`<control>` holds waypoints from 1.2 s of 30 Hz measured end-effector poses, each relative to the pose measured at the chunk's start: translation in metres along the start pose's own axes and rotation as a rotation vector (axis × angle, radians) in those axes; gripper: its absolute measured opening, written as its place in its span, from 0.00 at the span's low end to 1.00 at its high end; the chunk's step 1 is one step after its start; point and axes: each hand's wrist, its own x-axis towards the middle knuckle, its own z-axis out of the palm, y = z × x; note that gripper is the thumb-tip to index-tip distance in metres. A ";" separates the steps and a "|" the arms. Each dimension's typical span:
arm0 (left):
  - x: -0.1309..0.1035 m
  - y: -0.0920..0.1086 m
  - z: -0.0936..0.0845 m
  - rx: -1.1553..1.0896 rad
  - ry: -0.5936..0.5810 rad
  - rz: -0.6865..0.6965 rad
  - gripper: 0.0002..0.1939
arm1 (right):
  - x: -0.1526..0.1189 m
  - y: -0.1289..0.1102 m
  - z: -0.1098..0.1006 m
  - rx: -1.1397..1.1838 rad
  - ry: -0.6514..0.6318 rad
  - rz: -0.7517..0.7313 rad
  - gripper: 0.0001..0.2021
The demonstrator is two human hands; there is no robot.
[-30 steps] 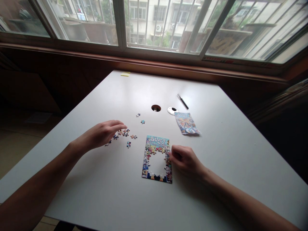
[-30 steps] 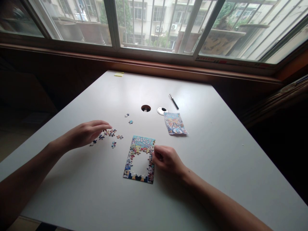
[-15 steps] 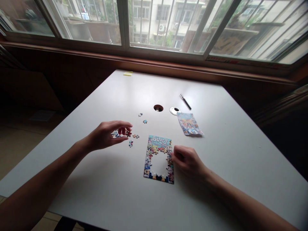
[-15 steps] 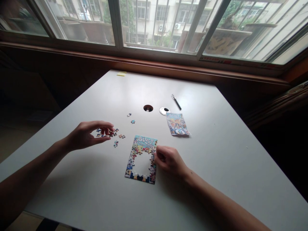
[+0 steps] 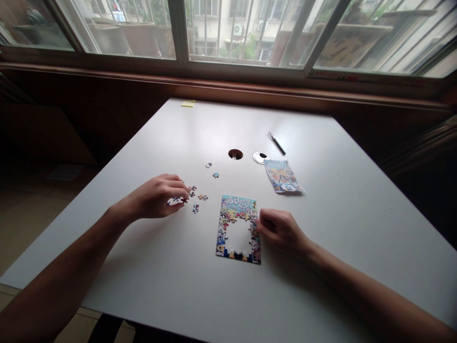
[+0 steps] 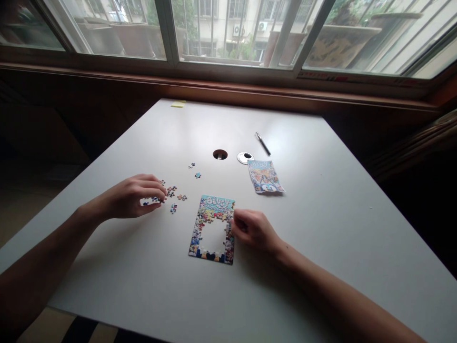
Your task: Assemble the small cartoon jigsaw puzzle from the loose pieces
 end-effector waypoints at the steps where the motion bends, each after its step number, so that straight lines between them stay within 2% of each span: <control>1: 0.000 0.001 0.000 0.001 -0.009 -0.002 0.05 | 0.000 0.000 0.000 -0.001 0.000 0.004 0.15; 13: 0.002 0.003 0.002 0.002 -0.068 -0.045 0.07 | 0.001 -0.003 -0.002 0.028 0.003 0.018 0.15; 19: 0.002 0.007 -0.009 -0.053 -0.047 -0.078 0.09 | 0.001 -0.002 -0.002 0.020 -0.001 0.014 0.15; 24: -0.005 -0.012 -0.016 0.046 0.078 -0.195 0.06 | 0.001 0.001 -0.001 -0.004 0.003 -0.012 0.16; 29: -0.011 -0.033 -0.008 0.143 0.117 -0.235 0.08 | 0.000 0.003 0.000 0.000 0.007 -0.006 0.16; 36: -0.009 -0.032 0.000 0.114 0.092 -0.223 0.09 | -0.001 0.004 0.001 -0.004 0.010 -0.006 0.16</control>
